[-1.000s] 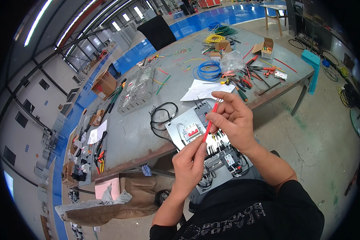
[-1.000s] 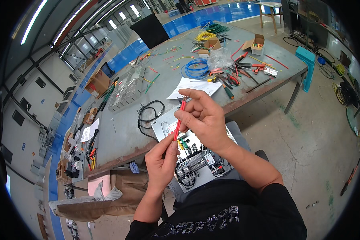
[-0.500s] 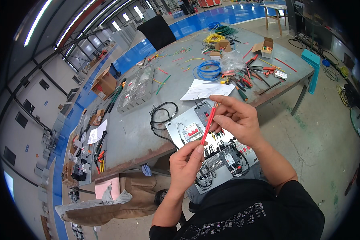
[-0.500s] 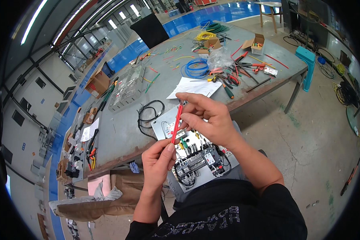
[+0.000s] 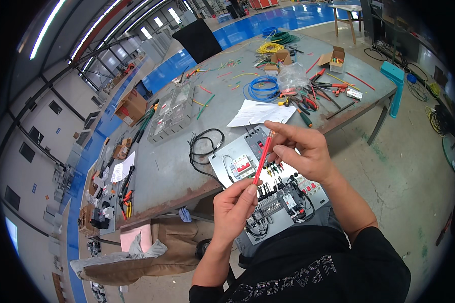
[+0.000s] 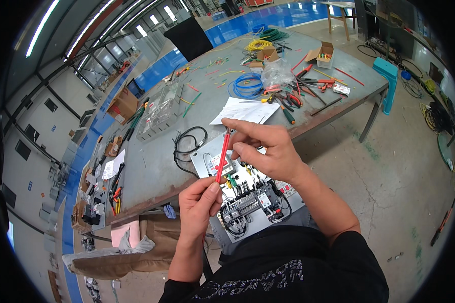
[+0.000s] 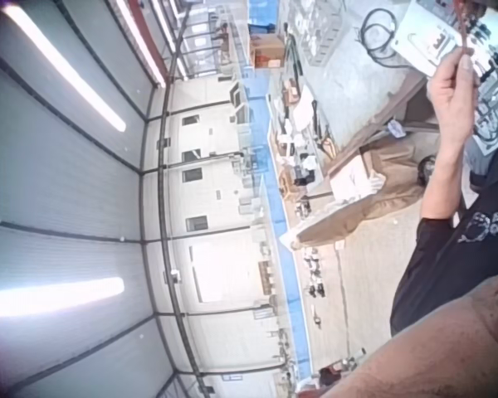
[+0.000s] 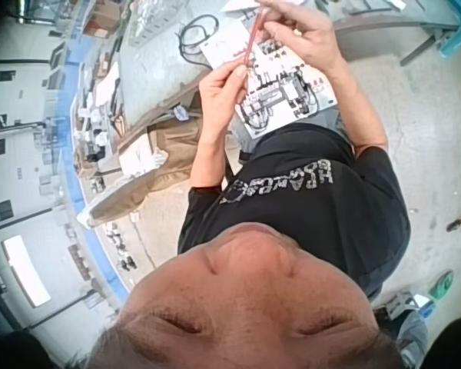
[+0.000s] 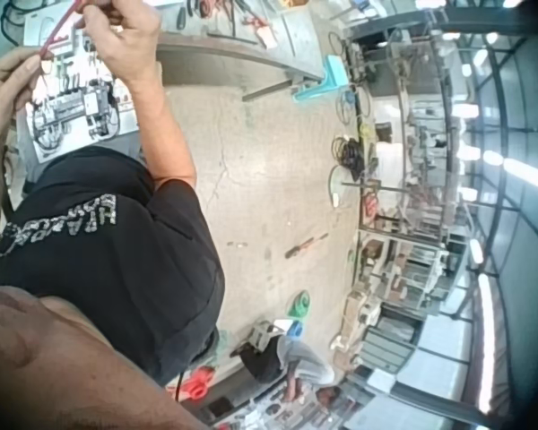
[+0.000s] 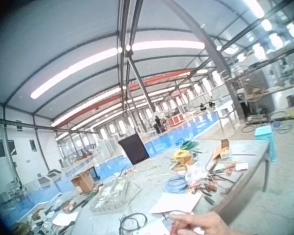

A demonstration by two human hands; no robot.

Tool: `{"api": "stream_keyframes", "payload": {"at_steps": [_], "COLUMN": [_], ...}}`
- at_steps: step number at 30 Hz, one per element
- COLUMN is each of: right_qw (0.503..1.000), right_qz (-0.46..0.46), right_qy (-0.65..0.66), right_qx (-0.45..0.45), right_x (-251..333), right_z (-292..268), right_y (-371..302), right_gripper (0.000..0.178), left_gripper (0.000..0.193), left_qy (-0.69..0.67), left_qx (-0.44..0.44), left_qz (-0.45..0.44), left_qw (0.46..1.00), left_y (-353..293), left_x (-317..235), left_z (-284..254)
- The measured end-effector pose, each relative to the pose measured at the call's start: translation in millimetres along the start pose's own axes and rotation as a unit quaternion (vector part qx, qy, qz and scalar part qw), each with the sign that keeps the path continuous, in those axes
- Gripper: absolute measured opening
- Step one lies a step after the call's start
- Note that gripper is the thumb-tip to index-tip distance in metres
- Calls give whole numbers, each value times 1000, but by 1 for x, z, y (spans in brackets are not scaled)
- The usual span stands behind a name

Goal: The person strips insulation from yellow, green, and red wires and connects them to terminals on an electrical control panel using a screwdriver. The person secures each wire by tightening the terminal screws.

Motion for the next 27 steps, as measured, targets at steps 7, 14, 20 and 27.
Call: {"api": "stream_keyframes", "payload": {"at_steps": [7,14,20,27], "right_qw": [995,997,997,983], "right_qz": [45,24,16,86], "right_qy": [73,44,29,111], "right_qx": [-50,-65,-69,-116], "right_x": [6,1,0,-1], "right_z": [6,10,11,21], "right_y": [2,-3,-4,1], "right_gripper": [44,38,39,35], "left_gripper": [24,24,24,24], "left_qy": [-19,-32,-21,-5], "left_qx": [10,28,16,-8], "left_qz": [-11,-11,-12,16], "left_qw": [1000,999,1000,1000], "left_y": [-1,0,0,3], "left_x": [1,1,4,6], "left_z": [2,2,1,0]}}
Point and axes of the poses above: each hand's wrist, its own y-axis towards the middle knuckle, its own z-axis out of the palm, x = y × z, the point moved 1 cm from there along y, towards the middle knuckle, and after that the axes turned 14 degrees about -z, right-handed, at the moved point
